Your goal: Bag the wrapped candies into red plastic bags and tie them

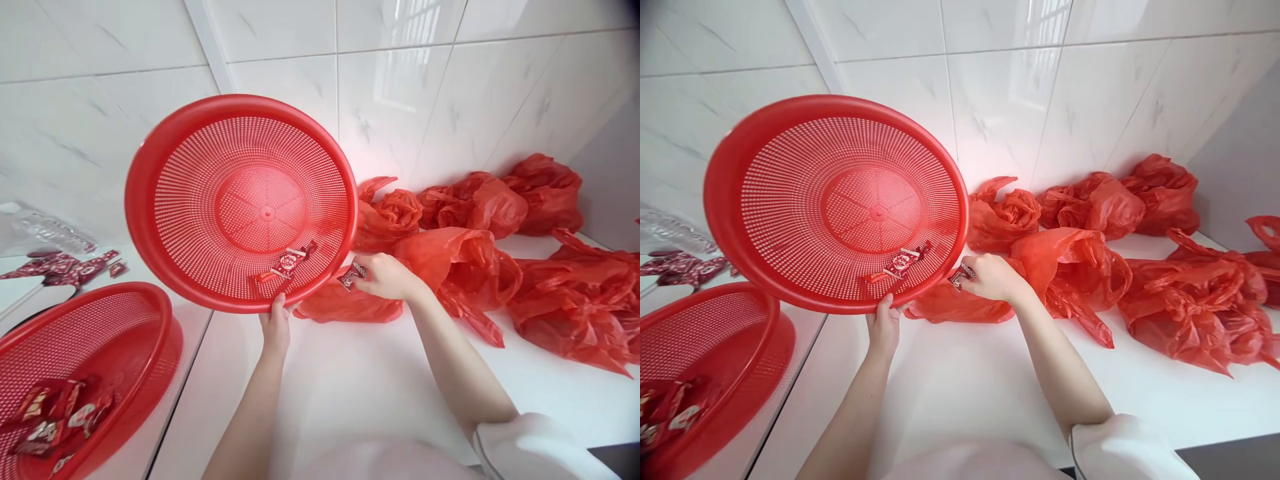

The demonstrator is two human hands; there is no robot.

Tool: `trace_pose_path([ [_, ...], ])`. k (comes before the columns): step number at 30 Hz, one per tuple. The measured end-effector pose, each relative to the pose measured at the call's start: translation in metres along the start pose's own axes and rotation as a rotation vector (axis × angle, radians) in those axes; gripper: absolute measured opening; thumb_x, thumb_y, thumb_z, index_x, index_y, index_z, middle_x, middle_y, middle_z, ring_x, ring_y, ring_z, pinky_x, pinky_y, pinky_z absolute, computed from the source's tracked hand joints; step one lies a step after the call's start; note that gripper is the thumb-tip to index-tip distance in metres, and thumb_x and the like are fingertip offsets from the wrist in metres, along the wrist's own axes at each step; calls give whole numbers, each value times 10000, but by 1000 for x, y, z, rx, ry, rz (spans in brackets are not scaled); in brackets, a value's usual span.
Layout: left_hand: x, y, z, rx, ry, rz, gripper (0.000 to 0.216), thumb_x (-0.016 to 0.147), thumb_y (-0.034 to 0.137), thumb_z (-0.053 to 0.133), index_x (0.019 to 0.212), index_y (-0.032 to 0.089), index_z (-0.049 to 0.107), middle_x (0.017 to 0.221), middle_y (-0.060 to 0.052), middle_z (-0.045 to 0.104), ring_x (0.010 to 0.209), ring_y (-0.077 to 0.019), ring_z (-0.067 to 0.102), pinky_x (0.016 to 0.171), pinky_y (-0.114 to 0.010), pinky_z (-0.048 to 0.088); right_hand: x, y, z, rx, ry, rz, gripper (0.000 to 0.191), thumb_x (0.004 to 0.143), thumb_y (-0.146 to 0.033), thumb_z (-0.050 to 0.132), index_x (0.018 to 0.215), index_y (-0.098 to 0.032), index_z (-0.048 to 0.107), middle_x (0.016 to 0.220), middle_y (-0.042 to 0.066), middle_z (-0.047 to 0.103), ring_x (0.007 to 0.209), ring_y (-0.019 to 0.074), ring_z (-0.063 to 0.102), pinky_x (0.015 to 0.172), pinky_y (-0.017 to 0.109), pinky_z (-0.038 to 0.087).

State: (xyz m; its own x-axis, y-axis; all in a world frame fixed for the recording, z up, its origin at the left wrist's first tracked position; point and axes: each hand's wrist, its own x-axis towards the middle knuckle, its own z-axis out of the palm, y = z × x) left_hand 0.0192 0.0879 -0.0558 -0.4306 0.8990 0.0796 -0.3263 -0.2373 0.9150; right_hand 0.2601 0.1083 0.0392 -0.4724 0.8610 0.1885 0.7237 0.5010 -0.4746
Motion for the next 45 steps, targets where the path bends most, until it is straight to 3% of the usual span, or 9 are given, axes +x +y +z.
trace_pose_path([
  [3, 1, 2, -1, -4, -7, 6, 683, 774, 261, 631, 1395, 384, 375, 1361, -35, 517, 1130, -237, 585, 844, -406, 561, 3, 6, 6, -51, -21, 61, 106, 781, -258, 562, 705, -190, 536, 670, 4, 605, 565, 125, 512, 516, 234, 294],
  [7, 1, 1, -2, 20, -8, 10, 676, 785, 274, 626, 1401, 370, 366, 1372, -45, 508, 1154, -245, 570, 839, -389, 565, 5, 10, 15, -60, -74, 89, 77, 812, -248, 551, 787, -193, 598, 733, 30, 650, 624, 154, 565, 533, 240, 326],
  [13, -2, -5, -3, 61, -96, -68, 594, 735, 345, 705, 1291, 298, 499, 1240, -57, 597, 1089, -250, 603, 834, -416, 574, 5, 0, 17, 30, 106, -17, 161, 911, -206, 463, 964, -192, 614, 831, 43, 668, 717, 156, 606, 635, 247, 403],
  [18, -18, -15, 2, 79, -227, -193, 545, 708, 368, 741, 1204, 218, 572, 1264, -102, 596, 1105, -287, 601, 857, -443, 566, 10, -10, 34, -34, 156, -191, 359, 892, -193, 507, 1250, -184, 539, 1268, 117, 588, 1152, 236, 534, 947, 381, 401],
  [21, -28, -20, 6, 80, -307, -227, 528, 747, 360, 711, 1237, 229, 564, 1318, -98, 571, 1170, -287, 569, 913, -440, 540, 16, -8, 48, -129, 106, -214, 413, 894, -120, 459, 1297, -186, 524, 1305, 117, 569, 1219, 235, 485, 1017, 420, 344],
  [27, -28, -22, 5, 79, -323, -224, 535, 760, 356, 697, 1264, 244, 555, 1324, -91, 569, 1166, -290, 576, 909, -430, 544, 16, -7, 42, -30, 179, -162, 314, 902, -139, 441, 1184, -180, 574, 1123, 94, 644, 1035, 201, 576, 918, 341, 409],
  [33, -12, -15, 0, 89, -86, -84, 511, 747, 353, 693, 1232, 245, 570, 1223, -76, 627, 1106, -280, 607, 872, -428, 555, 4, -10, 8, 174, 214, -56, 103, 871, -197, 432, 896, -192, 531, 820, 21, 598, 702, 151, 550, 673, 260, 426],
  [38, -3, -4, -2, 49, -13, 22, 558, 763, 300, 662, 1300, 308, 509, 1311, -50, 570, 1149, -262, 581, 882, -404, 550, -3, 9, -2, 74, 51, 26, 72, 860, -247, 480, 856, -199, 534, 809, 24, 621, 675, 151, 560, 622, 252, 401],
  [45, -2, -2, -3, 46, -2, 44, 559, 789, 278, 634, 1323, 327, 477, 1360, -54, 526, 1161, -253, 569, 862, -396, 557, -2, 21, 9, -66, -138, 173, 51, 829, -224, 555, 784, -206, 569, 793, 44, 673, 668, 181, 610, 542, 255, 382],
])
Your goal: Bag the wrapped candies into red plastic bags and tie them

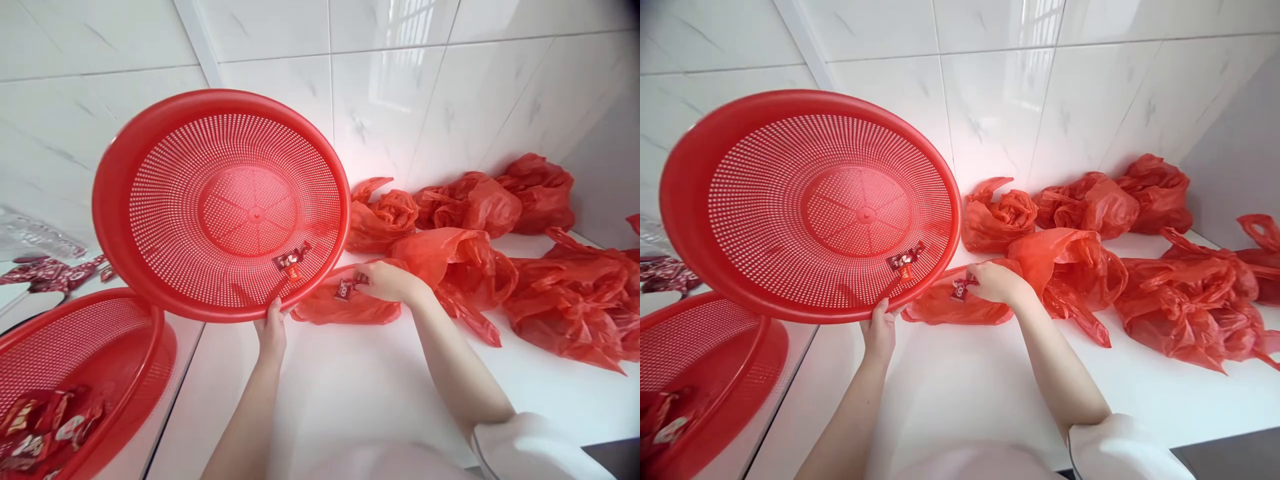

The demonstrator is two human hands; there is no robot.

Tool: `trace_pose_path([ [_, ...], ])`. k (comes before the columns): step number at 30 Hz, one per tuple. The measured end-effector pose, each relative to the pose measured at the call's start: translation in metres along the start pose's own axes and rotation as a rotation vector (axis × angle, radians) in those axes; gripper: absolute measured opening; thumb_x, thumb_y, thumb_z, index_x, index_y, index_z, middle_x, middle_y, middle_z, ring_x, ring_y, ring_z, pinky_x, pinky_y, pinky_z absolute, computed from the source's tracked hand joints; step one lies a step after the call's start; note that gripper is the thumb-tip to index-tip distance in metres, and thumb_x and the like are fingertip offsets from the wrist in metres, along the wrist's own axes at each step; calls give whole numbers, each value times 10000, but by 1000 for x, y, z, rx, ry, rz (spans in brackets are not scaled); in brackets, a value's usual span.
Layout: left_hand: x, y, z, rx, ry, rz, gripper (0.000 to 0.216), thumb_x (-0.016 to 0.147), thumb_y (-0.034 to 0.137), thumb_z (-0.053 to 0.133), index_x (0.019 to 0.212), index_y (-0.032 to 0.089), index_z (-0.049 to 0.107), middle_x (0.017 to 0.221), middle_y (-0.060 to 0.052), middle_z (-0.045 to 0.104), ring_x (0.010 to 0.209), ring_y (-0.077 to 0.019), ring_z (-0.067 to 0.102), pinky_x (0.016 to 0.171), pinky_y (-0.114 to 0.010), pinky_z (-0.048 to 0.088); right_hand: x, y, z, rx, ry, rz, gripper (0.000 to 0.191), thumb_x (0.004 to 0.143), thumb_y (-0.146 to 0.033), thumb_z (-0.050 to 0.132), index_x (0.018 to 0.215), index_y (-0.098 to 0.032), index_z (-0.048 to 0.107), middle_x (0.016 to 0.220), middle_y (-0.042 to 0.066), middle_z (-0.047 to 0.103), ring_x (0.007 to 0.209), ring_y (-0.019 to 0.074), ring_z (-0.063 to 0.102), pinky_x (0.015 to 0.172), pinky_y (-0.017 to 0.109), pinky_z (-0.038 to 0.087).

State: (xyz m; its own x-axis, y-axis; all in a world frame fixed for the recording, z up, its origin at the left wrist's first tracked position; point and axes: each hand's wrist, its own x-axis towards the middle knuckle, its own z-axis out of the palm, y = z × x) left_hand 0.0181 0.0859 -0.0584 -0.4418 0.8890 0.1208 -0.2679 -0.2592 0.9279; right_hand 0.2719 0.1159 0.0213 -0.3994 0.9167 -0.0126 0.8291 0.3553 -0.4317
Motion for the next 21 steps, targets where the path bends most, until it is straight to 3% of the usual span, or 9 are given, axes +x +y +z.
trace_pose_path([
  [3, 1, -4, -3, 24, -16, 6, 518, 783, 298, 644, 1283, 315, 512, 1324, -42, 561, 1142, -248, 583, 860, -391, 557, -1, -6, -2, 45, 33, -50, 93, 865, -276, 560, 819, -202, 593, 821, 52, 680, 712, 186, 620, 581, 261, 416],
  [8, -3, -13, -7, 55, -71, -41, 453, 749, 363, 689, 1180, 250, 607, 1236, -58, 624, 1149, -275, 582, 924, -426, 521, -1, -24, -2, 115, 247, -280, 162, 943, -235, 453, 936, -184, 607, 906, 57, 662, 793, 162, 617, 710, 268, 455],
  [11, -13, -20, -4, 79, -145, -73, 425, 755, 370, 697, 1144, 210, 636, 1272, -83, 606, 1169, -282, 572, 999, -428, 467, 5, -31, 10, 35, 308, -341, 208, 948, -252, 458, 1075, -170, 602, 1077, 103, 648, 977, 202, 608, 843, 321, 461],
  [15, -27, -27, 1, 74, -248, -127, 448, 788, 364, 678, 1209, 225, 613, 1358, -84, 549, 1237, -281, 525, 1043, -410, 431, 13, -34, 29, -60, 292, -356, 447, 927, -400, 513, 1302, -155, 508, 1338, 156, 542, 1259, 274, 476, 1072, 475, 317],
  [18, -31, -27, 4, 69, -267, -142, 474, 790, 361, 680, 1241, 241, 597, 1382, -80, 531, 1263, -284, 502, 1043, -408, 433, 13, -37, 34, -55, 245, -385, 570, 908, -490, 514, 1359, -145, 463, 1388, 166, 506, 1303, 280, 444, 1141, 525, 174],
  [21, -29, -23, 6, -3, -245, -148, 512, 793, 341, 680, 1284, 265, 558, 1400, -73, 513, 1246, -280, 518, 1030, -422, 449, 11, -41, 33, -20, 195, -443, 531, 907, -457, 533, 1350, -170, 477, 1383, 143, 517, 1288, 262, 465, 1151, 514, 160],
])
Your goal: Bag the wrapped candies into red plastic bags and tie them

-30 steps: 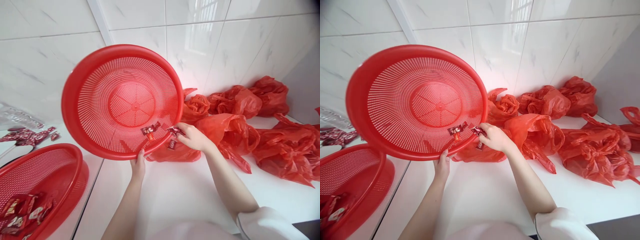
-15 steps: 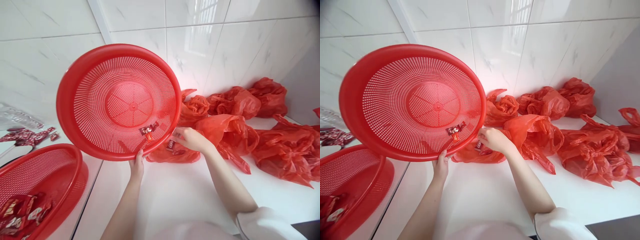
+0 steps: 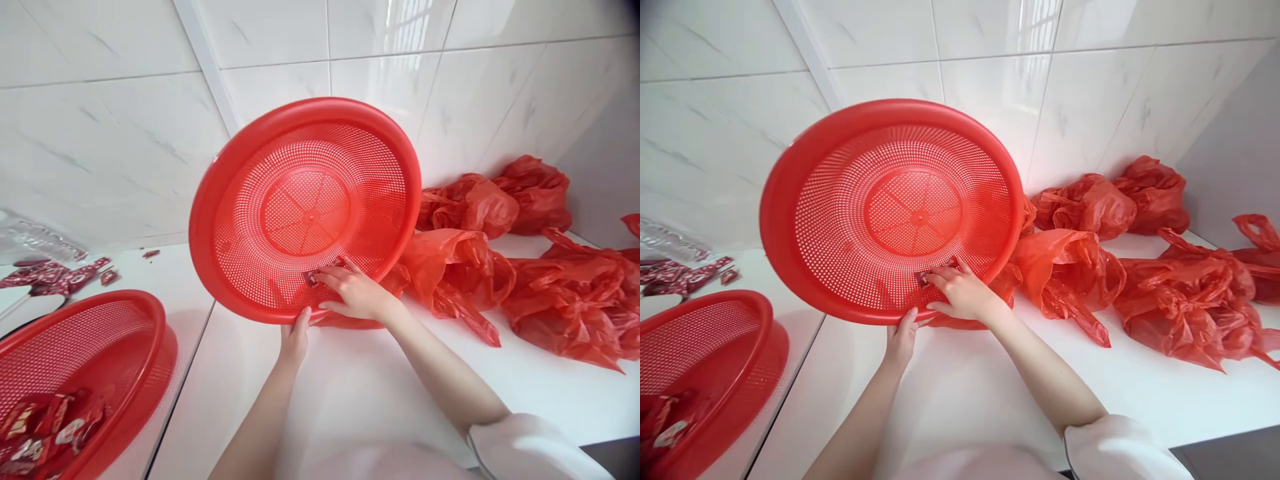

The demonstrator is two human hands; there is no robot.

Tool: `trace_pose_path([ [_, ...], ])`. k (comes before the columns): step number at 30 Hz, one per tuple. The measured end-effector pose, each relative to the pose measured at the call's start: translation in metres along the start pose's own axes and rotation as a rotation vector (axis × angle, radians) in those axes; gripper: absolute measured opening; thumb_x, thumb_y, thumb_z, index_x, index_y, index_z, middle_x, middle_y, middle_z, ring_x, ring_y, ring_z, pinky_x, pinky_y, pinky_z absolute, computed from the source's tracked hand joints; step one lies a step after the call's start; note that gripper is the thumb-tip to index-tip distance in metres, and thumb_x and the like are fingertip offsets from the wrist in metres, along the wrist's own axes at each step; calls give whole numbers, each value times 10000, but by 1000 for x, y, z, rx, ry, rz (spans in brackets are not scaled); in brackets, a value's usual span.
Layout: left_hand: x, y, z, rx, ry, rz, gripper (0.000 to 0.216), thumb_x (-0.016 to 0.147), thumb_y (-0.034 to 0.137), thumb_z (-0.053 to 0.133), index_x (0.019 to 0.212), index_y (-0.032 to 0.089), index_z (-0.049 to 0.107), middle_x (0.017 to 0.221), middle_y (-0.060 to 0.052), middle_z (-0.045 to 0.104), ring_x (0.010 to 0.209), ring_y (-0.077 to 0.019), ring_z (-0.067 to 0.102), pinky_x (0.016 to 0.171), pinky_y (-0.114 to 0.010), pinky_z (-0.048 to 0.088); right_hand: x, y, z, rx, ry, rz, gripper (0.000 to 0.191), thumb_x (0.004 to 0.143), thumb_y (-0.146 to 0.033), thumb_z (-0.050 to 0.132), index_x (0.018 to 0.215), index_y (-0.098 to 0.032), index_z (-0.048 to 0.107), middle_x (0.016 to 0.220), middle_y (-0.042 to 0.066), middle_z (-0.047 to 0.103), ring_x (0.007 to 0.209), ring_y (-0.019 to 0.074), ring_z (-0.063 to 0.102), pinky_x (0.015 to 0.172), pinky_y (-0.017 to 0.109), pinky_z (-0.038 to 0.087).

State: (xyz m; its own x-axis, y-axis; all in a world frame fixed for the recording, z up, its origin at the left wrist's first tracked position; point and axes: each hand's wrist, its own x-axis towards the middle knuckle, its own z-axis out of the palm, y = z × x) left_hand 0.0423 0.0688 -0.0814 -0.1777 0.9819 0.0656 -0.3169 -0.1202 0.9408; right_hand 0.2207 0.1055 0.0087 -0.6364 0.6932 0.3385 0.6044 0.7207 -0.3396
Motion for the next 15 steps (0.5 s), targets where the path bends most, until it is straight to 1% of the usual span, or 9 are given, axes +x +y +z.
trace_pose_path([
  [3, 4, 8, 1, -86, 13, -18, 534, 802, 321, 665, 1315, 280, 521, 1352, -75, 554, 1166, -275, 580, 955, -443, 509, 1, -3, -2, 56, -2, -41, 416, 915, -373, 549, 1291, -197, 526, 1272, 98, 602, 1204, 233, 531, 1138, 489, 216],
  [6, 8, 13, 2, -137, -8, -23, 528, 815, 297, 645, 1324, 282, 504, 1285, -73, 601, 1082, -259, 626, 873, -449, 553, 2, -2, -1, 79, 35, -49, 375, 907, -319, 567, 1257, -188, 544, 1120, 90, 648, 1112, 227, 565, 1073, 460, 334],
  [8, 9, 15, 2, -155, -18, -18, 506, 818, 285, 638, 1310, 273, 514, 1247, -72, 623, 1050, -250, 639, 843, -447, 565, 3, 1, 1, 73, 51, -64, 407, 874, -334, 615, 1246, -180, 551, 1107, 108, 637, 1092, 247, 565, 1019, 456, 391],
  [10, 10, 16, 3, -165, -31, -19, 487, 818, 281, 634, 1292, 268, 527, 1223, -71, 636, 1033, -249, 645, 827, -450, 570, 3, 3, 3, 87, 35, -81, 462, 834, -354, 664, 1245, -176, 551, 1136, 126, 621, 1081, 263, 570, 960, 443, 443],
  [11, 10, 16, 3, -167, -38, -21, 477, 816, 282, 634, 1282, 267, 534, 1220, -70, 638, 1029, -249, 647, 823, -452, 571, 4, 4, 4, 109, 17, -90, 459, 831, -343, 669, 1242, -176, 553, 1153, 130, 613, 1075, 261, 576, 928, 423, 468],
  [12, 10, 15, 3, -167, -45, -26, 465, 814, 282, 635, 1269, 265, 544, 1221, -70, 638, 1030, -251, 647, 822, -454, 572, 4, 4, 5, 142, -4, -99, 413, 847, -308, 649, 1230, -179, 562, 1164, 127, 608, 1063, 248, 585, 896, 395, 490],
  [14, 9, 15, 3, -166, -53, -32, 443, 811, 286, 638, 1246, 260, 561, 1225, -73, 637, 1042, -254, 643, 830, -455, 569, 4, 5, 7, 223, -25, -112, 278, 904, -195, 542, 1177, -189, 595, 1144, 106, 617, 1008, 203, 612, 834, 333, 516],
  [15, 9, 16, 4, -169, -51, -32, 445, 809, 285, 640, 1247, 265, 560, 1234, -71, 633, 1054, -255, 639, 838, -455, 566, 5, 5, 8, 259, -21, -117, 259, 924, -152, 483, 1146, -190, 611, 1121, 96, 627, 976, 184, 622, 818, 313, 519],
])
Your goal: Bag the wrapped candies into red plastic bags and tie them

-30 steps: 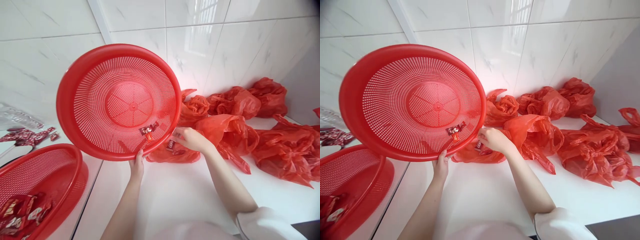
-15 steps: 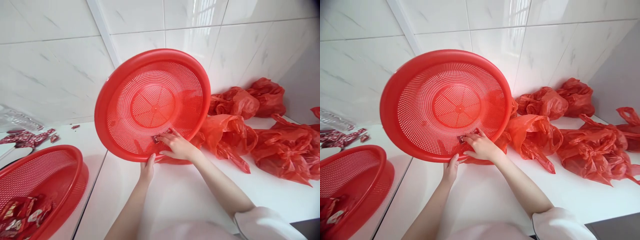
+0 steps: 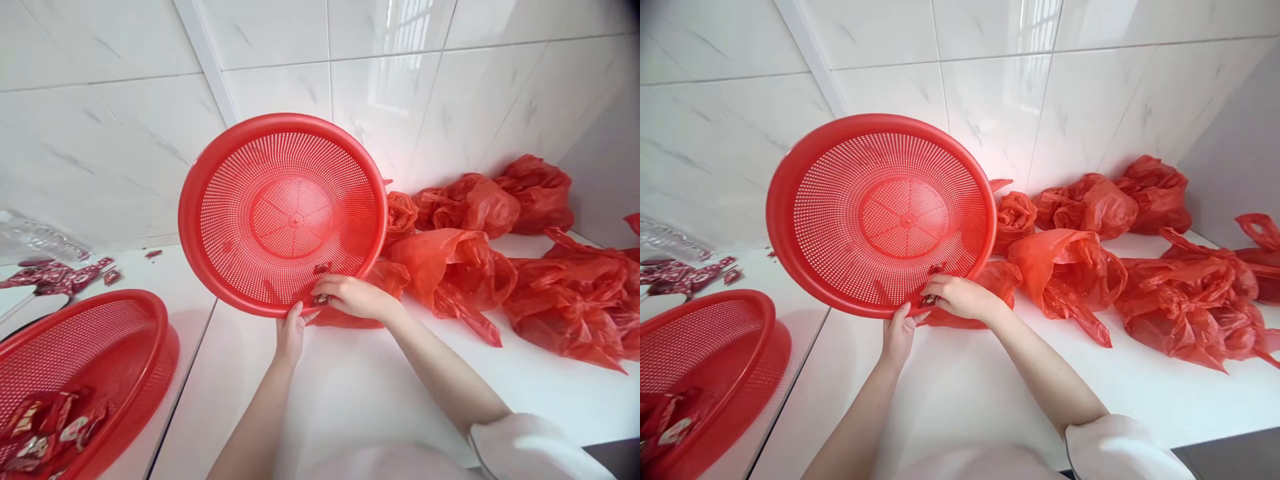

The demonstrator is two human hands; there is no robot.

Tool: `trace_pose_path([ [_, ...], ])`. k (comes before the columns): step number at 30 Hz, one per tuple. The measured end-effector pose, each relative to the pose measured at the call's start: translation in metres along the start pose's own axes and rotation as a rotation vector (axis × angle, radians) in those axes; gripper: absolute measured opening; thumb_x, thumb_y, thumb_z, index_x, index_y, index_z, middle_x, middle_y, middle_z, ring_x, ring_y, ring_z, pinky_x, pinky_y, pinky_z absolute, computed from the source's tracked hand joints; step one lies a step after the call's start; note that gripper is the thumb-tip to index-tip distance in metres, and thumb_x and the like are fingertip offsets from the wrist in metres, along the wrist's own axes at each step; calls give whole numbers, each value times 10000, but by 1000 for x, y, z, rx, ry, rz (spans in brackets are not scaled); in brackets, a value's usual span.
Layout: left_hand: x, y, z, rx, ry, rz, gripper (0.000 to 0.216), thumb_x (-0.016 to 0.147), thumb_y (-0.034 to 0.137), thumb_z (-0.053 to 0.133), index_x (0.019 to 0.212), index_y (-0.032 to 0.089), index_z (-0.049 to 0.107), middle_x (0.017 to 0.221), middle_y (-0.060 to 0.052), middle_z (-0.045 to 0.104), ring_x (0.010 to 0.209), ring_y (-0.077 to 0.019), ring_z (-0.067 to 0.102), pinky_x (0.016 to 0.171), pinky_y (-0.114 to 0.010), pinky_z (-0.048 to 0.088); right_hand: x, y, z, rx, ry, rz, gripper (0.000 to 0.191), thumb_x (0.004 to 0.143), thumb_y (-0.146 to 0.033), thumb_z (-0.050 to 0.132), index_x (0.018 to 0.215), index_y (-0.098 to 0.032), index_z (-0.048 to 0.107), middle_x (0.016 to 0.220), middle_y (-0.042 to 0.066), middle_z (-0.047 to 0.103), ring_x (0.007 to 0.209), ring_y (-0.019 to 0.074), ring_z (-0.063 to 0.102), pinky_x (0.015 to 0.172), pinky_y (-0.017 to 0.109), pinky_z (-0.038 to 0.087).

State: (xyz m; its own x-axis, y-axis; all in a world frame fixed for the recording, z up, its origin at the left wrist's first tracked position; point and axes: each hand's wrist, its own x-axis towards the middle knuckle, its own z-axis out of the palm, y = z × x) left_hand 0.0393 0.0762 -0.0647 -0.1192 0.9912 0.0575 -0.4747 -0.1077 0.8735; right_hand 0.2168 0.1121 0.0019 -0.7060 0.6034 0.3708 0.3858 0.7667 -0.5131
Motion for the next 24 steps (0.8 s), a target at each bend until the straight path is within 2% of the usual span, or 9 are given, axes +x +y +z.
trace_pose_path([
  [2, -1, 1, 2, -17, 11, 3, 479, 806, 278, 643, 1273, 290, 541, 1272, -61, 611, 1089, -252, 622, 857, -454, 559, 1, 1, 0, 42, 51, 6, 270, 949, -132, 411, 1105, -184, 625, 1067, 87, 649, 937, 171, 633, 821, 305, 515],
  [6, -1, 4, 4, -28, 31, 6, 527, 800, 264, 652, 1305, 321, 514, 1331, -50, 566, 1109, -246, 609, 864, -451, 558, -1, 1, -11, 87, 181, 60, 210, 963, -212, 435, 1057, -165, 616, 1007, 89, 670, 920, 176, 638, 840, 296, 489],
  [10, 2, 6, 1, -1, 100, 62, 545, 772, 256, 683, 1288, 334, 524, 1344, -35, 554, 1084, -232, 618, 859, -438, 565, -8, 0, -31, 99, 229, 142, 142, 934, -274, 506, 864, -180, 586, 772, 9, 618, 676, 122, 567, 654, 226, 437],
  [13, 6, 6, -5, 25, 145, 110, 576, 759, 262, 696, 1299, 346, 514, 1347, -32, 551, 1084, -228, 616, 859, -426, 566, -15, 0, -41, 89, 255, 220, 206, 906, -353, 554, 795, -180, 552, 673, -25, 559, 575, 96, 476, 580, 210, 380],
  [19, 9, 7, -11, 79, 185, 171, 631, 746, 301, 702, 1338, 322, 485, 1372, -75, 529, 1139, -265, 585, 828, -403, 577, -21, 4, -51, 15, 285, 312, 415, 959, -459, 416, 684, -175, 542, 612, -10, 561, 539, 101, 474, 560, 226, 358],
  [24, 6, 6, -7, 115, 156, 128, 547, 767, 330, 689, 1289, 299, 529, 1360, -72, 540, 1167, -271, 572, 855, -408, 569, -20, 4, -50, -76, 298, 298, 378, 975, -422, 394, 778, -183, 610, 750, 37, 639, 683, 151, 585, 667, 261, 433],
])
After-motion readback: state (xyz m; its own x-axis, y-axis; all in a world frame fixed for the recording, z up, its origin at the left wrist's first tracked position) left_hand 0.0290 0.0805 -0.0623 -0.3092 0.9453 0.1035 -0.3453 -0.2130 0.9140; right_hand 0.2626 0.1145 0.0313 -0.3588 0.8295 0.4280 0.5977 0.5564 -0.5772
